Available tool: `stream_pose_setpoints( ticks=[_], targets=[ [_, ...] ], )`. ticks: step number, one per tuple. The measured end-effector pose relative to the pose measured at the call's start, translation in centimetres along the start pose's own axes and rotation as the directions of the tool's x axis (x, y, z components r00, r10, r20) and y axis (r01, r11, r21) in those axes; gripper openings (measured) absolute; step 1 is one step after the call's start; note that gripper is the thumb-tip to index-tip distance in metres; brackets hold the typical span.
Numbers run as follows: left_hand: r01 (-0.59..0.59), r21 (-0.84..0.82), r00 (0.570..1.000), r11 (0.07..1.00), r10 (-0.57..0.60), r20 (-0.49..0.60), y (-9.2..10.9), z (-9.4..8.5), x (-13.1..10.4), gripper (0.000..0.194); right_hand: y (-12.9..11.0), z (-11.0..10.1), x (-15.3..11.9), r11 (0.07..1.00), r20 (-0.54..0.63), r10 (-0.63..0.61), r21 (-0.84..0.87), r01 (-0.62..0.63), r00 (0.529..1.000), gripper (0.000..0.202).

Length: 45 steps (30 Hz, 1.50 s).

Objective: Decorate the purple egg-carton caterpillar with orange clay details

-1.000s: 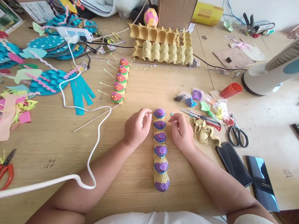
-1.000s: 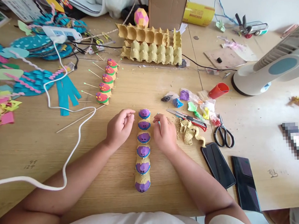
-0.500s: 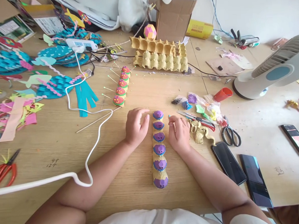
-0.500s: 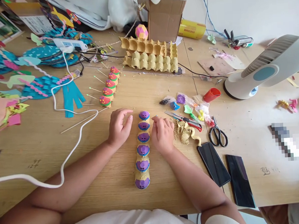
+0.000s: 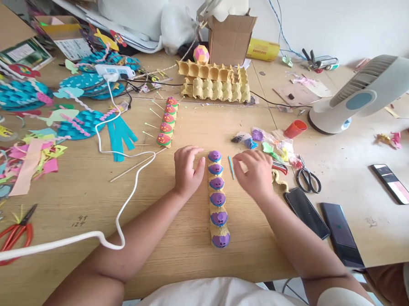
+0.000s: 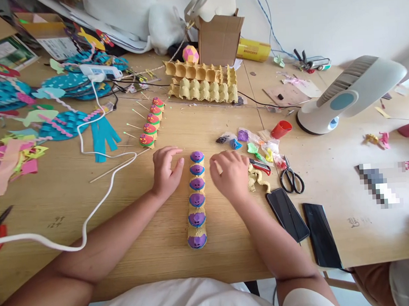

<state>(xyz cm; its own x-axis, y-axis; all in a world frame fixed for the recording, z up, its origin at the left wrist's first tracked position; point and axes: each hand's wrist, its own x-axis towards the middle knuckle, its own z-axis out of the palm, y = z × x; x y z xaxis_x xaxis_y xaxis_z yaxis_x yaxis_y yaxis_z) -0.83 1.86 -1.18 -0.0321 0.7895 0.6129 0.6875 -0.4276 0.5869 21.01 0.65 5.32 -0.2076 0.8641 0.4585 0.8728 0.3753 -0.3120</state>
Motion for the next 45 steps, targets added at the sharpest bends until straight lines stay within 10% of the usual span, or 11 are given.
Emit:
stream_pose_setpoints(
  ticks=[12,21,33,45],
  targets=[
    [0.006,-0.009,1.000,1.000,-0.006,-0.001,-0.1,0.1,-0.1,0.022,17.0,-3.7,1.9,0.811,0.216,0.560,-0.342,-0.475,0.800,0.032],
    [-0.032,-0.019,0.999,0.999,0.031,-0.038,-0.2,0.3,-0.2,0.020,16.0,-2.4,2.8,0.722,0.307,0.667,-0.492,-0.487,0.679,0.021],
    [-0.039,-0.034,0.999,0.999,0.037,-0.034,-0.3,0.5,-0.1,0.021,15.6,-4.7,2.2,0.767,0.116,0.556,-0.454,-0.454,0.823,0.022],
    [-0.019,-0.051,1.000,0.999,0.018,-0.019,-0.4,0.7,0.1,0.021,14.1,-2.9,2.7,0.789,0.263,0.570,-0.441,-0.429,0.778,0.023]
  ],
)
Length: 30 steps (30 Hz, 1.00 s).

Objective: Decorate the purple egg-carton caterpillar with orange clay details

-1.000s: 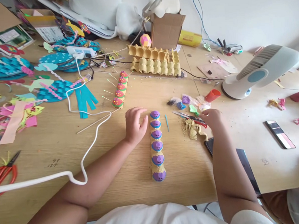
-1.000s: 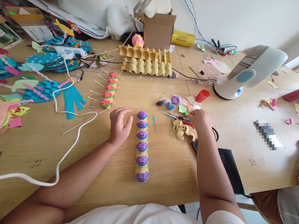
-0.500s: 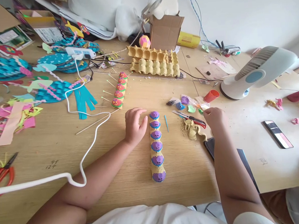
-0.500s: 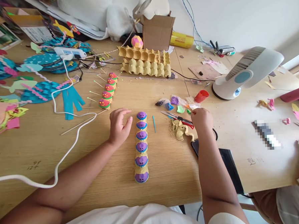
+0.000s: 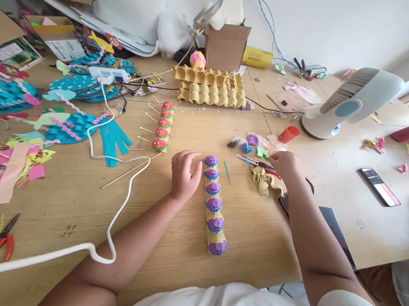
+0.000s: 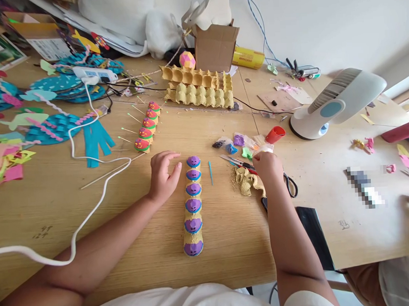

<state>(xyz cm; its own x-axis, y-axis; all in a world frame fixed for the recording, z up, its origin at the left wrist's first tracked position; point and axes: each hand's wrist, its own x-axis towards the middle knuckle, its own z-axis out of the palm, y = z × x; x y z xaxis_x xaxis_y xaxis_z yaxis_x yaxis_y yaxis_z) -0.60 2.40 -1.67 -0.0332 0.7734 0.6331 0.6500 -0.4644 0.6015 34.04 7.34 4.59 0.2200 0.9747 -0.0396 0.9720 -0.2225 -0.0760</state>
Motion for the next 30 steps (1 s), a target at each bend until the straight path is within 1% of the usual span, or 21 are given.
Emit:
stream_pose_setpoints(
  ticks=[3,6,10,11,13,16,18,20,22,23,26,27,28,30],
  targets=[
    [-0.007,0.000,1.000,1.000,0.007,-0.004,0.0,0.0,0.0,0.021,0.8,0.2,0.5,0.998,-0.006,-0.026,0.048,0.027,1.000,0.025],
    [-0.007,0.003,1.000,1.000,0.007,0.000,0.0,0.0,0.1,0.020,1.6,0.0,1.2,0.987,-0.026,-0.051,0.149,0.054,0.998,0.033],
    [-0.003,0.014,1.000,1.000,0.003,0.001,0.0,0.0,0.1,0.020,2.0,-0.9,2.8,0.994,-0.111,0.038,0.102,-0.026,0.993,0.034],
    [-0.004,0.015,1.000,1.000,0.004,0.002,0.0,0.0,0.1,0.020,2.0,-1.2,3.4,0.996,-0.114,0.047,0.083,-0.037,0.992,0.033],
    [-0.006,0.014,1.000,1.000,0.006,0.002,0.1,0.0,0.1,0.020,2.1,-1.7,4.8,0.998,-0.117,0.031,0.059,-0.024,0.993,0.032],
    [-0.001,0.019,1.000,1.000,0.001,0.006,0.1,0.1,0.1,0.020,2.1,-2.4,6.9,0.999,-0.109,-0.030,0.040,0.034,0.994,0.030],
    [0.008,0.027,1.000,1.000,-0.009,0.013,0.0,0.1,0.1,0.020,1.8,-2.6,8.0,0.993,-0.064,-0.109,0.029,0.111,0.992,0.032],
    [0.020,0.034,1.000,0.999,-0.021,0.019,0.0,0.1,0.1,0.020,1.2,-2.5,8.7,0.977,0.003,-0.212,-0.008,0.212,0.977,0.041],
    [0.026,0.033,0.999,0.999,-0.027,0.019,0.0,0.1,0.1,0.020,0.2,-2.2,9.0,0.954,0.035,-0.276,-0.110,0.278,0.960,0.050],
    [0.027,0.028,0.999,0.999,-0.027,0.017,0.0,0.1,0.1,0.021,-0.4,-1.9,9.1,0.940,0.051,-0.294,-0.166,0.298,0.955,0.049],
    [0.030,0.003,0.999,1.000,-0.030,0.009,0.0,0.0,0.1,0.021,-1.8,-1.3,9.1,0.923,0.102,-0.254,-0.271,0.272,0.962,0.025],
    [0.035,0.001,0.999,0.999,-0.035,0.010,0.0,0.0,0.1,0.021,-2.1,-1.2,9.0,0.926,0.096,-0.233,-0.282,0.251,0.968,0.023],
    [0.041,0.003,0.999,0.999,-0.041,0.013,0.0,0.0,0.1,0.021,-2.2,-1.3,8.9,0.932,0.084,-0.216,-0.280,0.231,0.973,0.024],
    [0.051,0.014,0.998,0.999,-0.051,0.021,0.0,0.0,0.1,0.021,-2.2,-1.7,8.6,0.949,0.025,-0.204,-0.242,0.204,0.979,0.027]
  ],
)
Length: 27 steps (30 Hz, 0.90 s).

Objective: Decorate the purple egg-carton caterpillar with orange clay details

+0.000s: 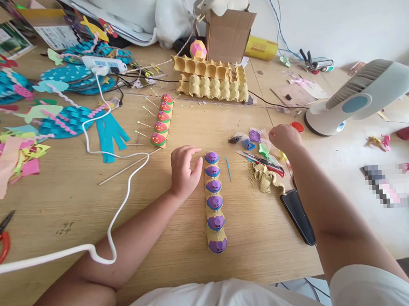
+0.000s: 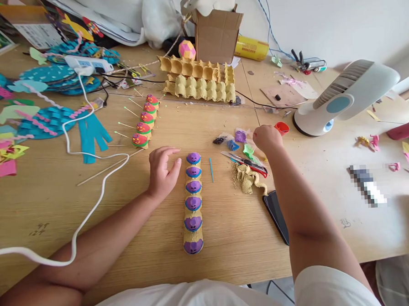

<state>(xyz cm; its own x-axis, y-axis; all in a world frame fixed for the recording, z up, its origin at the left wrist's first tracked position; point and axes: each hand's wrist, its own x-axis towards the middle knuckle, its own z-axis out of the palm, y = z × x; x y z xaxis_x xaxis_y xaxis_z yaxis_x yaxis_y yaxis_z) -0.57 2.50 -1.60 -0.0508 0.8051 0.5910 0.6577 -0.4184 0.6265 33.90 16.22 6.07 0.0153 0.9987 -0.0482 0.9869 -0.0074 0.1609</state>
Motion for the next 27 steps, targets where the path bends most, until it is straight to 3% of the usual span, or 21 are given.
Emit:
stream_pose_setpoints(
  ticks=[2,5,8,9,11,13,14,15,17,20,23,27],
  targets=[
    [0.000,0.001,1.000,1.000,0.000,0.002,0.0,0.1,0.0,0.021,0.3,-0.7,-0.7,0.996,-0.126,0.043,0.084,-0.033,0.991,0.026],
    [-0.019,-0.015,1.000,1.000,0.019,-0.015,0.0,0.1,0.1,0.020,0.5,-2.2,-2.5,0.961,-0.354,0.115,0.275,-0.014,0.928,0.023],
    [-0.046,-0.015,0.998,0.999,0.045,-0.034,-0.1,0.2,0.1,0.020,-0.8,-3.1,-5.4,0.830,-0.414,0.241,0.557,0.035,0.878,0.015],
    [-0.051,-0.012,0.998,0.999,0.051,-0.037,-0.1,0.2,0.1,0.020,-1.7,-3.2,-6.7,0.733,-0.381,0.295,0.679,0.049,0.876,0.013],
    [-0.055,-0.008,0.998,0.998,0.054,-0.042,-0.1,0.2,0.1,0.020,-4.0,-2.7,-9.3,0.403,-0.216,0.340,0.913,0.065,0.915,0.015],
    [-0.045,-0.016,0.998,0.999,0.045,-0.040,0.0,0.2,0.0,0.020,-6.5,-1.7,-12.0,-0.083,0.027,0.232,0.997,-0.008,0.972,0.018],
    [-0.034,-0.031,0.999,0.999,0.033,-0.036,0.1,0.1,-0.1,0.020,-7.7,-1.1,-13.3,-0.325,0.132,0.152,0.943,-0.077,0.980,0.019],
    [-0.019,-0.050,1.000,0.999,0.017,-0.026,0.3,0.0,-0.2,0.020,-8.8,-0.5,-14.5,-0.390,0.171,0.095,0.913,-0.122,0.981,0.019],
    [0.014,-0.109,1.000,0.994,-0.015,-0.004,0.8,-0.1,-0.4,0.021,-10.4,0.5,-16.4,-0.443,0.219,0.017,0.876,-0.189,0.976,0.020],
    [0.002,-0.148,1.000,0.989,0.002,0.027,2.0,-0.6,-0.5,0.023,-11.6,1.4,-18.1,-0.610,0.290,-0.109,0.736,-0.294,0.951,0.024],
    [0.035,-0.144,0.997,0.989,-0.025,0.072,3.3,-1.3,0.0,0.024,-12.3,1.9,-18.6,-0.642,0.290,-0.145,0.700,-0.313,0.946,0.026],
    [0.123,-0.125,0.965,0.985,-0.089,0.246,4.0,-3.1,0.0,0.029,-13.1,2.5,-18.9,-0.645,0.235,-0.163,0.710,-0.284,0.958,0.026]
  ],
)
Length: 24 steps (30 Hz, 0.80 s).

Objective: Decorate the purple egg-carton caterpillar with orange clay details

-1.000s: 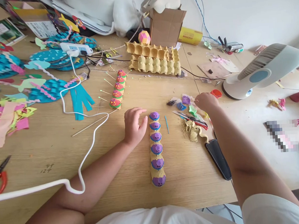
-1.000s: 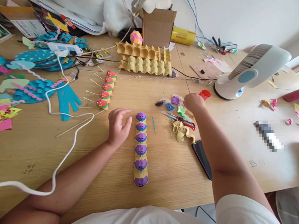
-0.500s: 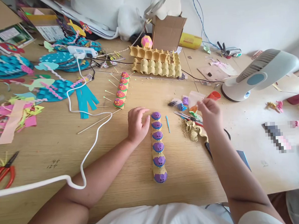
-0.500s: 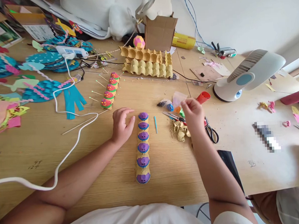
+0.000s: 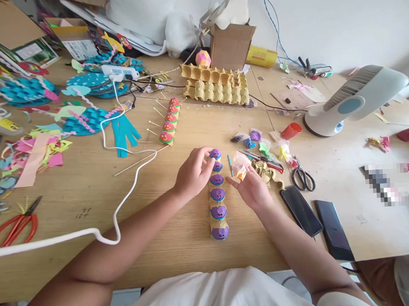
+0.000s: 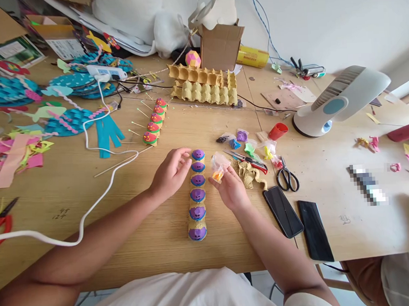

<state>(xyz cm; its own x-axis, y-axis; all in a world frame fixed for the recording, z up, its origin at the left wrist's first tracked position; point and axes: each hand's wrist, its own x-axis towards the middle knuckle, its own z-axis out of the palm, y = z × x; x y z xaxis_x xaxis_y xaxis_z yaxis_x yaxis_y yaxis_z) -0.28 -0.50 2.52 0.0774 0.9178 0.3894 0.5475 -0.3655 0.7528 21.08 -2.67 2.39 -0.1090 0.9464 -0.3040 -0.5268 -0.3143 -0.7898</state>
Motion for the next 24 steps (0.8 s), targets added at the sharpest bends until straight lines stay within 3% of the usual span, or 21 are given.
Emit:
stream_pose_setpoints(
  ticks=[5,10,14,24],
  targets=[
    [0.219,-0.103,0.972,0.970,-0.208,0.109,-0.8,-1.6,-3.8,0.043,1.1,0.4,-0.1,0.999,0.026,-0.005,0.038,0.004,1.000,0.030],
    [0.362,-0.366,0.928,0.857,-0.295,0.228,-1.0,-0.6,-6.6,0.053,1.5,1.4,0.0,0.998,0.026,-0.001,0.070,-0.001,1.000,0.026],
    [0.376,-0.470,0.926,0.799,-0.314,0.208,-1.2,0.4,-5.4,0.053,1.7,2.3,0.6,0.996,0.033,-0.005,0.091,0.002,0.999,0.022],
    [0.342,-0.451,0.938,0.825,-0.329,0.110,-2.8,1.9,-1.7,0.052,1.4,3.5,3.4,0.992,0.020,-0.068,0.103,0.066,0.997,0.021]
  ],
)
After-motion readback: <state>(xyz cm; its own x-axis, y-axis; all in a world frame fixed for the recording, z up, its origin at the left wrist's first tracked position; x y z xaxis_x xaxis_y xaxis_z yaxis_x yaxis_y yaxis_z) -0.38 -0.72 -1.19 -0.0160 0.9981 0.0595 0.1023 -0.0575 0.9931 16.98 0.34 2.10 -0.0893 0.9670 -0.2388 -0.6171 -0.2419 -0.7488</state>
